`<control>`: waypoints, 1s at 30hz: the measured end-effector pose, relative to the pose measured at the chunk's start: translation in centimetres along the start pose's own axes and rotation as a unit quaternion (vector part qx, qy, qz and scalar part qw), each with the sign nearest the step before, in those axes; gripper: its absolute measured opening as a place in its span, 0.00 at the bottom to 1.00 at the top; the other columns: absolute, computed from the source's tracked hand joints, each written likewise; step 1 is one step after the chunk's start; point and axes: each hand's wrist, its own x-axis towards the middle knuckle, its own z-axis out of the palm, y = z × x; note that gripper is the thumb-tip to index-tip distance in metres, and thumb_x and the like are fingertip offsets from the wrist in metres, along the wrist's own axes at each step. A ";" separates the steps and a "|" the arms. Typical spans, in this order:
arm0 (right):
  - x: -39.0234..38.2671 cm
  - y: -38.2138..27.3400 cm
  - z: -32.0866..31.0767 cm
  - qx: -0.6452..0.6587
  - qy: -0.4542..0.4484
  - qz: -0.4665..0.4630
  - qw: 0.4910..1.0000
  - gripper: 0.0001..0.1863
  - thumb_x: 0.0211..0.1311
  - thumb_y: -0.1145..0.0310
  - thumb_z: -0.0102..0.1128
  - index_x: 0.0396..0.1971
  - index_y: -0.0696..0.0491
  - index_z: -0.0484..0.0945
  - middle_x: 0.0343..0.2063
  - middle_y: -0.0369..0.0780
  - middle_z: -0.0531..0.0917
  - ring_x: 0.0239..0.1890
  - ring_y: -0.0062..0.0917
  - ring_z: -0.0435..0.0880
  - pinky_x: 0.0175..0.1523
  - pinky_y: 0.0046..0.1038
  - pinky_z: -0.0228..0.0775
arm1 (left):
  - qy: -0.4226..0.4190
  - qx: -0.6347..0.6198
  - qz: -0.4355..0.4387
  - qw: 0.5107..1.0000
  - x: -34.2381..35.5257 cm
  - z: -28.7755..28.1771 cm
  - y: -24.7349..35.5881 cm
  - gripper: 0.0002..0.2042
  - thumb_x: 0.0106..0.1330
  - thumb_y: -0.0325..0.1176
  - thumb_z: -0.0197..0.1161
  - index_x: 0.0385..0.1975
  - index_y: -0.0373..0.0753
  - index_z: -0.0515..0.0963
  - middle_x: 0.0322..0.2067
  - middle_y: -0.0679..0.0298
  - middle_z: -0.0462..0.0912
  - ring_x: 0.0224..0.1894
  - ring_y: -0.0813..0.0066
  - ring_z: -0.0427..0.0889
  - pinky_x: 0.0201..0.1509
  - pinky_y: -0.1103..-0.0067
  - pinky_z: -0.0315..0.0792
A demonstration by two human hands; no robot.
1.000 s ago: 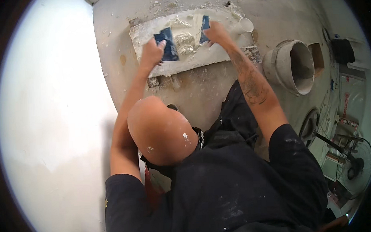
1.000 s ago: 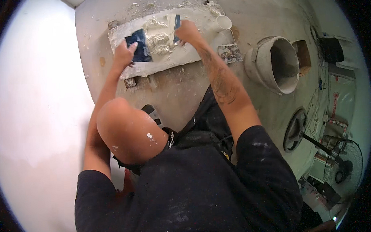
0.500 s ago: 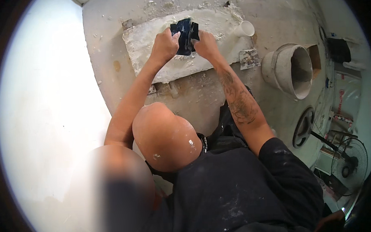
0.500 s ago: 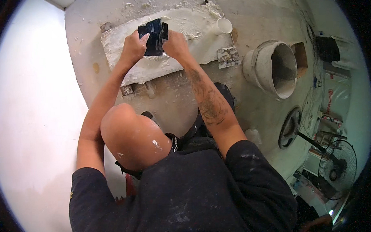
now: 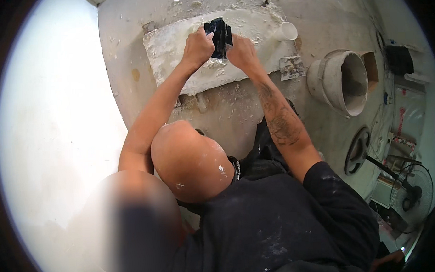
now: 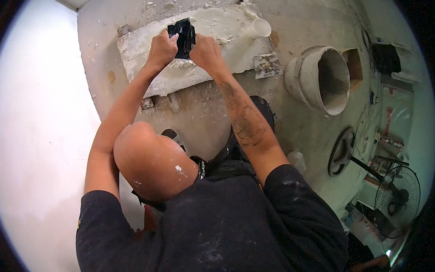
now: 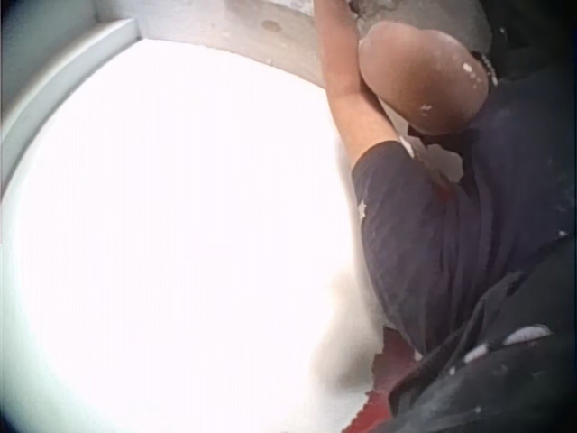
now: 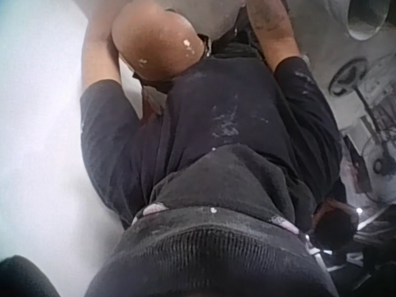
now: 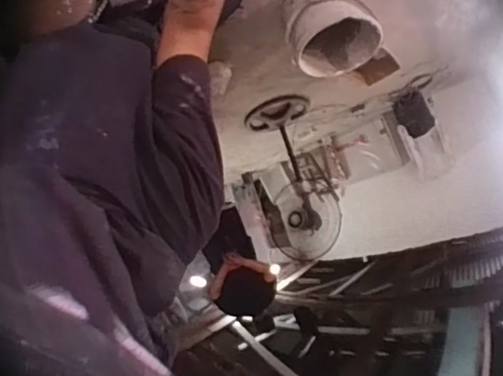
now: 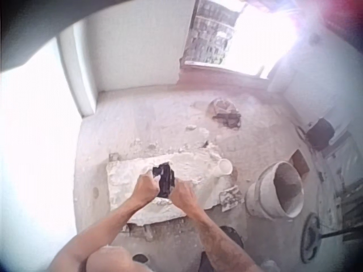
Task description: Using putty knives to scrape and mix white plaster or joint compound on a board.
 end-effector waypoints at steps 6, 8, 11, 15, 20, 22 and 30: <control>-1.4 -1.1 -0.8 0.007 0.007 0.024 1.000 0.08 0.44 0.75 0.52 0.26 0.61 0.77 0.24 0.57 0.79 0.31 0.51 0.80 0.40 0.45 0.72 | -0.033 0.031 0.018 0.999 1.2 2.1 -1.3 0.14 0.61 0.34 0.53 0.33 0.25 0.73 0.28 0.36 0.77 0.36 0.38 0.77 0.43 0.57 0.70; -1.6 -0.8 -1.3 -0.008 -0.004 0.034 0.999 0.09 0.45 0.75 0.52 0.27 0.61 0.77 0.24 0.57 0.79 0.32 0.51 0.80 0.40 0.44 0.72 | -0.080 0.052 -0.002 0.995 1.5 2.2 -2.1 0.14 0.61 0.35 0.54 0.33 0.26 0.73 0.30 0.36 0.78 0.37 0.39 0.78 0.45 0.58 0.70; -1.5 0.8 -2.6 -0.021 0.013 0.068 0.997 0.11 0.46 0.72 0.55 0.31 0.60 0.77 0.25 0.55 0.80 0.33 0.50 0.81 0.41 0.42 0.72 | -0.064 0.074 -0.032 0.995 0.9 1.7 -2.8 0.15 0.60 0.36 0.54 0.34 0.27 0.74 0.32 0.37 0.78 0.39 0.41 0.78 0.46 0.59 0.70; -0.9 4.6 -5.3 0.035 0.050 0.097 0.993 0.14 0.51 0.69 0.59 0.37 0.59 0.77 0.28 0.54 0.81 0.36 0.48 0.81 0.41 0.40 0.72 | -0.067 0.111 -0.027 0.991 0.8 0.3 -2.7 0.17 0.59 0.38 0.56 0.35 0.27 0.75 0.33 0.39 0.79 0.41 0.42 0.78 0.47 0.60 0.70; -3.0 6.1 -6.3 0.058 0.016 0.129 0.990 0.15 0.53 0.69 0.59 0.40 0.59 0.77 0.30 0.54 0.81 0.38 0.48 0.81 0.43 0.40 0.71 | -0.086 0.029 -0.095 0.991 3.0 -0.8 -2.5 0.17 0.58 0.40 0.59 0.30 0.26 0.75 0.26 0.42 0.80 0.31 0.48 0.81 0.38 0.64 0.74; -4.3 5.5 -6.0 0.015 0.003 0.116 0.993 0.15 0.53 0.69 0.59 0.40 0.60 0.77 0.30 0.54 0.81 0.38 0.47 0.81 0.43 0.39 0.71 | -0.116 -0.083 -0.207 0.968 3.5 -1.0 -3.3 0.18 0.56 0.40 0.61 0.29 0.26 0.76 0.22 0.43 0.80 0.22 0.54 0.82 0.32 0.68 0.75; -4.6 4.9 -4.9 0.103 0.019 0.047 0.993 0.13 0.51 0.70 0.59 0.36 0.60 0.78 0.28 0.56 0.80 0.36 0.51 0.79 0.41 0.40 0.70 | -0.103 0.003 -0.105 0.989 4.0 -1.0 -4.6 0.15 0.55 0.40 0.61 0.29 0.30 0.78 0.25 0.45 0.81 0.23 0.56 0.83 0.31 0.69 0.75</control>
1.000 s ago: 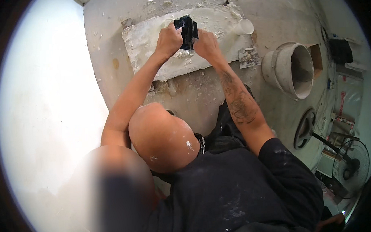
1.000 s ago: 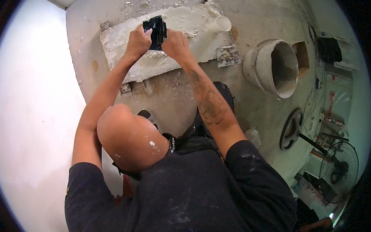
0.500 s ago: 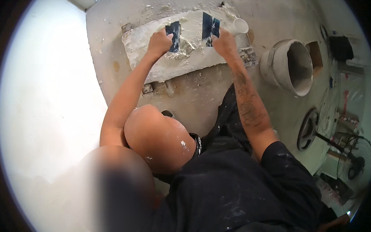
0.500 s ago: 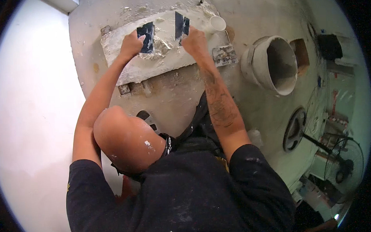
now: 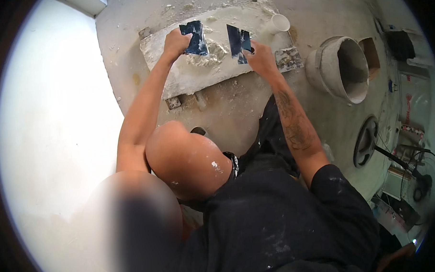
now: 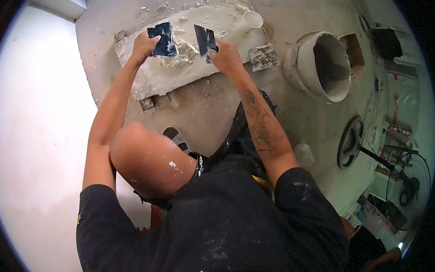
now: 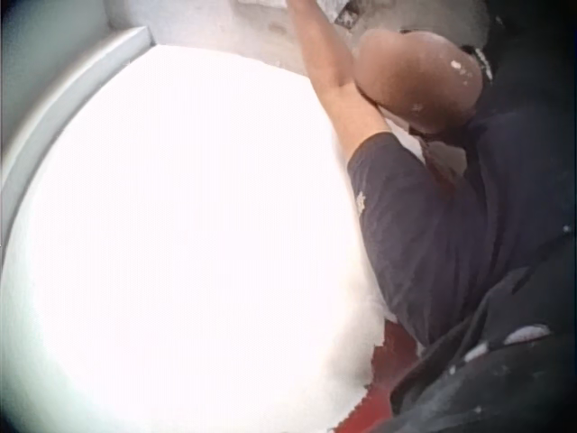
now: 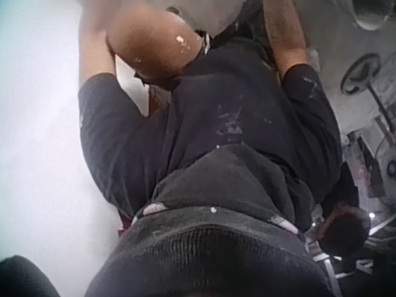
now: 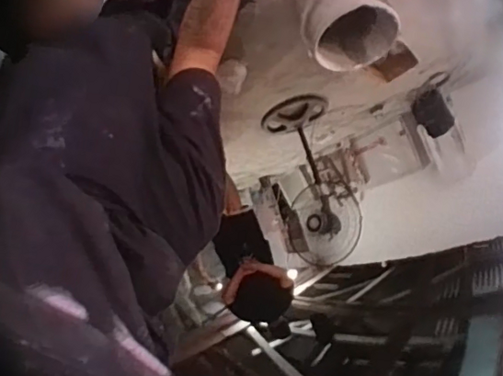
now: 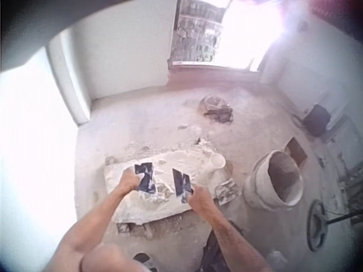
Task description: Using putty knives to scrape and mix white plaster or joint compound on a board.
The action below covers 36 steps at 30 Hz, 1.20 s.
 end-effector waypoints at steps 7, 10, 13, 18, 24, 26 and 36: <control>0.6 1.3 0.0 0.117 -0.045 0.138 0.982 0.12 0.51 0.69 0.63 0.33 0.60 0.78 0.20 0.48 0.81 0.21 0.34 0.83 0.28 0.33 0.71 | -0.018 -0.188 -0.065 0.980 -1.9 -1.0 0.7 0.10 0.55 0.28 0.62 0.34 0.29 0.75 0.28 0.55 0.81 0.24 0.69 0.83 0.20 0.74 0.79; 0.6 0.9 0.4 0.128 -0.038 0.129 0.983 0.11 0.51 0.69 0.63 0.32 0.59 0.78 0.17 0.44 0.81 0.17 0.27 0.81 0.24 0.29 0.70 | -0.014 -0.203 -0.075 0.976 -2.5 -0.9 0.1 0.12 0.54 0.26 0.62 0.37 0.28 0.74 0.30 0.53 0.81 0.26 0.67 0.83 0.20 0.73 0.81; 0.9 0.1 1.1 0.086 -0.035 0.116 0.989 0.10 0.56 0.70 0.60 0.37 0.58 0.78 0.18 0.38 0.79 0.13 0.19 0.76 0.20 0.25 0.68 | -0.003 -0.200 -0.087 0.976 -2.7 -0.6 -0.1 0.14 0.54 0.25 0.62 0.39 0.26 0.72 0.33 0.50 0.80 0.27 0.63 0.84 0.19 0.71 0.81; 2.0 -1.3 2.2 0.099 -0.002 0.113 0.989 0.13 0.54 0.71 0.61 0.38 0.61 0.74 0.17 0.42 0.80 0.15 0.22 0.80 0.18 0.26 0.71 | 0.037 -0.214 -0.062 0.974 -3.2 -0.4 0.8 0.14 0.54 0.26 0.62 0.37 0.23 0.72 0.32 0.46 0.80 0.28 0.58 0.84 0.19 0.69 0.81; 2.6 -1.8 1.9 0.077 0.034 0.085 0.993 0.15 0.54 0.72 0.59 0.40 0.63 0.72 0.26 0.48 0.82 0.23 0.30 0.84 0.26 0.28 0.75 | 0.099 0.026 0.078 0.992 -4.7 -1.2 1.0 0.09 0.53 0.27 0.58 0.34 0.33 0.76 0.31 0.51 0.81 0.31 0.53 0.82 0.30 0.66 0.77; 2.1 -1.5 1.1 0.001 0.055 0.043 0.998 0.16 0.55 0.71 0.59 0.41 0.64 0.72 0.31 0.49 0.82 0.30 0.34 0.84 0.33 0.30 0.75 | 0.138 0.154 0.204 0.957 -5.1 -1.0 0.7 0.05 0.51 0.26 0.53 0.27 0.39 0.76 0.29 0.57 0.79 0.35 0.52 0.78 0.35 0.63 0.72; -0.5 -1.4 -4.0 -0.220 -0.113 -0.190 0.950 0.16 0.53 0.75 0.54 0.44 0.52 0.75 0.37 0.43 0.78 0.38 0.42 0.78 0.41 0.38 0.70 | 0.163 0.198 0.346 0.902 -5.6 0.2 -0.3 0.03 0.52 0.24 0.55 0.23 0.40 0.73 0.25 0.61 0.74 0.33 0.61 0.77 0.31 0.68 0.73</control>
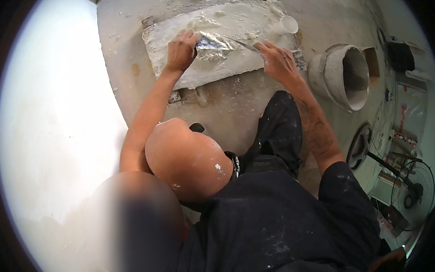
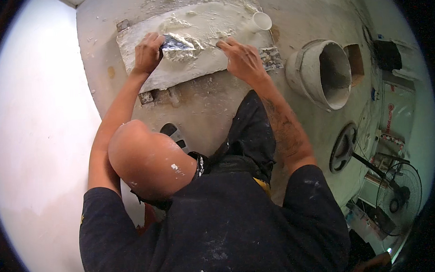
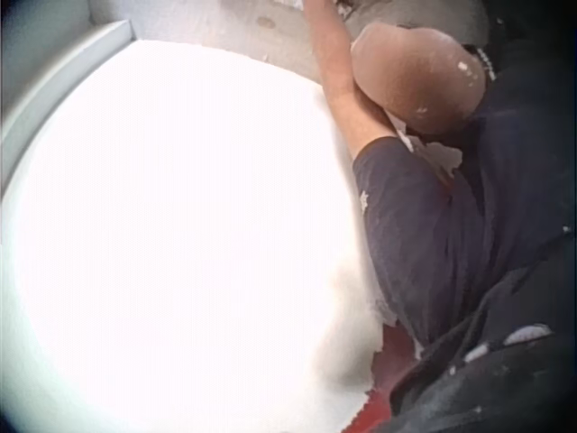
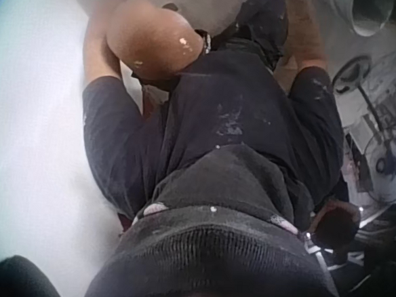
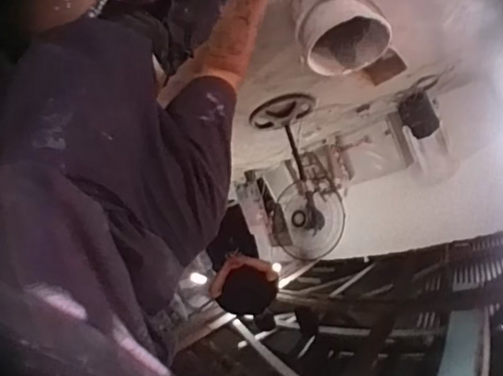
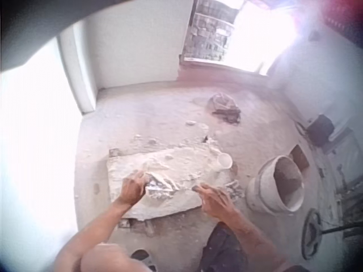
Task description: Using putty knives to scrape and mix white plaster or joint compound on a board.
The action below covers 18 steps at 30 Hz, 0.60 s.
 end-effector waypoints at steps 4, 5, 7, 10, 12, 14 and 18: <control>0.4 -0.5 -0.2 -0.004 -0.033 -0.013 0.999 0.17 0.51 0.78 0.53 0.44 0.52 0.74 0.35 0.42 0.78 0.36 0.41 0.79 0.38 0.38 0.70 | 0.009 -0.011 0.029 0.999 0.2 -0.4 0.1 0.02 0.51 0.23 0.55 0.22 0.40 0.72 0.25 0.62 0.73 0.33 0.62 0.77 0.30 0.68 0.73; 0.6 -0.7 -0.1 -0.001 -0.052 -0.023 0.998 0.18 0.49 0.79 0.52 0.43 0.53 0.74 0.35 0.42 0.78 0.36 0.41 0.79 0.38 0.38 0.70 | 0.008 -0.017 0.034 0.999 0.3 -0.4 0.2 0.02 0.51 0.24 0.55 0.22 0.40 0.72 0.25 0.62 0.73 0.33 0.62 0.77 0.30 0.68 0.73; 0.9 -0.9 0.3 0.002 -0.069 -0.032 0.997 0.19 0.48 0.81 0.51 0.43 0.53 0.74 0.35 0.42 0.78 0.36 0.40 0.79 0.38 0.37 0.70 | 0.005 -0.012 0.037 0.999 0.5 -0.5 0.2 0.03 0.50 0.23 0.56 0.22 0.40 0.72 0.25 0.63 0.73 0.33 0.63 0.77 0.30 0.69 0.73; 1.6 -0.7 0.9 0.009 -0.027 -0.083 0.996 0.20 0.43 0.82 0.52 0.41 0.52 0.74 0.32 0.40 0.78 0.33 0.37 0.80 0.34 0.36 0.71 | 0.018 -0.031 0.044 0.998 0.6 -0.6 0.2 0.06 0.47 0.22 0.57 0.23 0.40 0.71 0.25 0.62 0.72 0.33 0.62 0.76 0.30 0.68 0.71; 2.5 -0.3 1.4 -0.004 -0.050 -0.089 0.995 0.22 0.46 0.83 0.49 0.45 0.55 0.74 0.38 0.43 0.79 0.38 0.39 0.79 0.39 0.37 0.70 | 0.034 -0.052 0.050 0.997 0.6 -0.6 0.2 0.09 0.43 0.20 0.58 0.24 0.40 0.70 0.25 0.61 0.71 0.32 0.60 0.75 0.30 0.68 0.70; 3.9 0.3 2.0 0.002 -0.065 -0.098 0.993 0.22 0.46 0.83 0.48 0.45 0.55 0.74 0.40 0.43 0.79 0.39 0.40 0.79 0.41 0.37 0.70 | 0.031 -0.046 0.050 0.997 0.4 -0.7 0.3 0.06 0.47 0.23 0.59 0.24 0.42 0.71 0.27 0.64 0.72 0.34 0.64 0.77 0.29 0.70 0.73; 7.1 1.4 3.6 -0.010 -0.040 -0.127 0.991 0.21 0.45 0.80 0.50 0.44 0.53 0.73 0.38 0.41 0.80 0.42 0.37 0.79 0.42 0.37 0.70 | 0.048 -0.071 0.045 0.995 -0.1 -1.0 0.6 0.12 0.41 0.19 0.59 0.27 0.42 0.71 0.28 0.64 0.74 0.33 0.62 0.77 0.30 0.70 0.72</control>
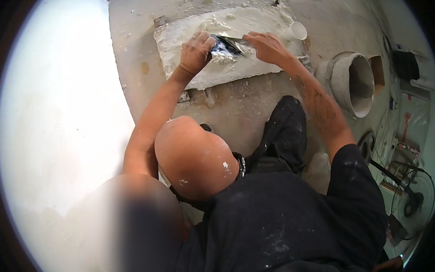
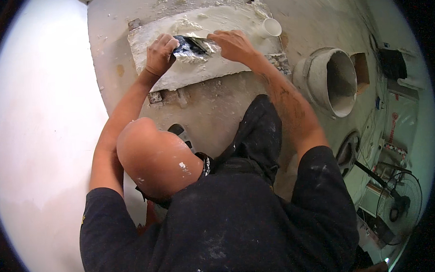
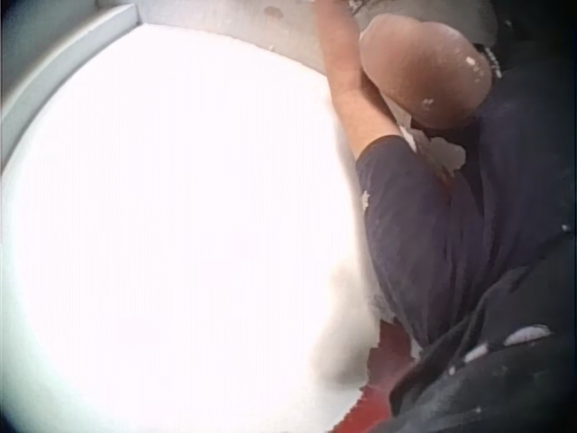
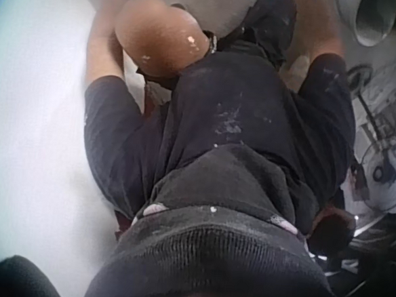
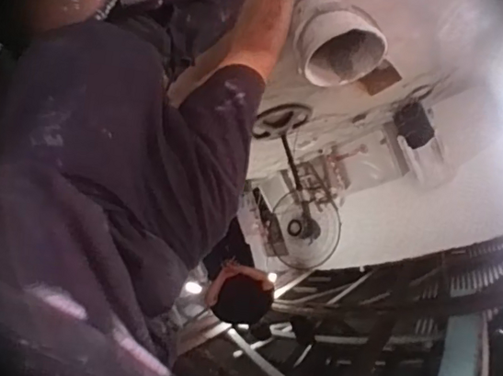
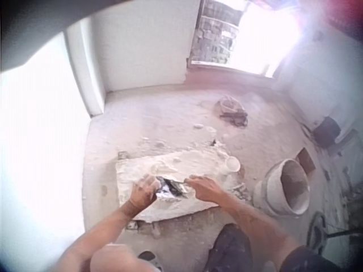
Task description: Using putty knives to scrape and mix white plaster or joint compound on a board.
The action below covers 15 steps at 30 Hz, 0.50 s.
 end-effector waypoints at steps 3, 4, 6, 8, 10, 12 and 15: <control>2.0 1.2 0.4 -0.009 -0.008 -0.008 1.000 0.20 0.46 0.79 0.50 0.43 0.53 0.74 0.39 0.41 0.80 0.44 0.37 0.79 0.45 0.37 0.70 | -0.001 -0.002 0.012 1.000 0.0 -0.2 0.3 0.13 0.41 0.19 0.59 0.28 0.42 0.71 0.28 0.64 0.74 0.33 0.62 0.77 0.31 0.70 0.72; 2.4 1.6 0.5 -0.009 -0.006 -0.007 1.000 0.20 0.46 0.79 0.50 0.43 0.53 0.74 0.39 0.41 0.80 0.44 0.37 0.79 0.45 0.37 0.70 | -0.005 0.006 0.015 1.000 0.0 -0.2 0.3 0.13 0.41 0.20 0.59 0.28 0.42 0.71 0.28 0.64 0.74 0.33 0.61 0.77 0.31 0.70 0.73; 2.8 2.0 0.3 -0.032 0.029 0.024 0.999 0.19 0.46 0.79 0.50 0.42 0.54 0.75 0.40 0.43 0.80 0.44 0.38 0.78 0.46 0.37 0.70 | -0.011 0.024 0.000 1.000 0.0 -0.4 0.4 0.11 0.44 0.22 0.60 0.28 0.42 0.71 0.28 0.63 0.74 0.34 0.61 0.77 0.31 0.69 0.73; 2.7 2.2 0.2 -0.020 0.004 0.041 0.999 0.18 0.46 0.78 0.51 0.42 0.56 0.75 0.40 0.44 0.80 0.45 0.39 0.78 0.47 0.37 0.69 | -0.016 0.044 -0.023 0.999 -0.1 -0.4 0.4 0.08 0.47 0.25 0.60 0.27 0.42 0.71 0.27 0.62 0.73 0.34 0.61 0.76 0.32 0.69 0.73; 2.2 2.3 0.1 -0.016 -0.022 0.081 0.996 0.17 0.46 0.78 0.51 0.41 0.58 0.75 0.39 0.46 0.80 0.45 0.41 0.77 0.49 0.37 0.69 | 0.008 0.051 -0.113 0.992 -0.2 -0.4 0.4 0.09 0.51 0.29 0.61 0.33 0.40 0.73 0.29 0.56 0.79 0.34 0.56 0.79 0.33 0.66 0.73; 1.7 2.2 0.3 0.046 0.059 0.167 0.983 0.13 0.50 0.76 0.55 0.38 0.61 0.74 0.31 0.49 0.82 0.34 0.39 0.82 0.39 0.35 0.75 | -0.015 0.027 -0.192 0.981 -0.2 -0.2 0.3 0.11 0.54 0.31 0.61 0.36 0.38 0.74 0.30 0.51 0.80 0.34 0.53 0.80 0.35 0.65 0.73; 1.0 1.9 1.0 0.343 0.071 0.335 0.874 0.11 0.52 0.75 0.58 0.35 0.63 0.73 0.21 0.47 0.81 0.20 0.32 0.83 0.24 0.31 0.75 | -0.024 -0.007 -0.312 0.950 0.2 0.2 0.5 0.17 0.56 0.35 0.61 0.43 0.33 0.73 0.30 0.42 0.80 0.35 0.46 0.80 0.40 0.62 0.73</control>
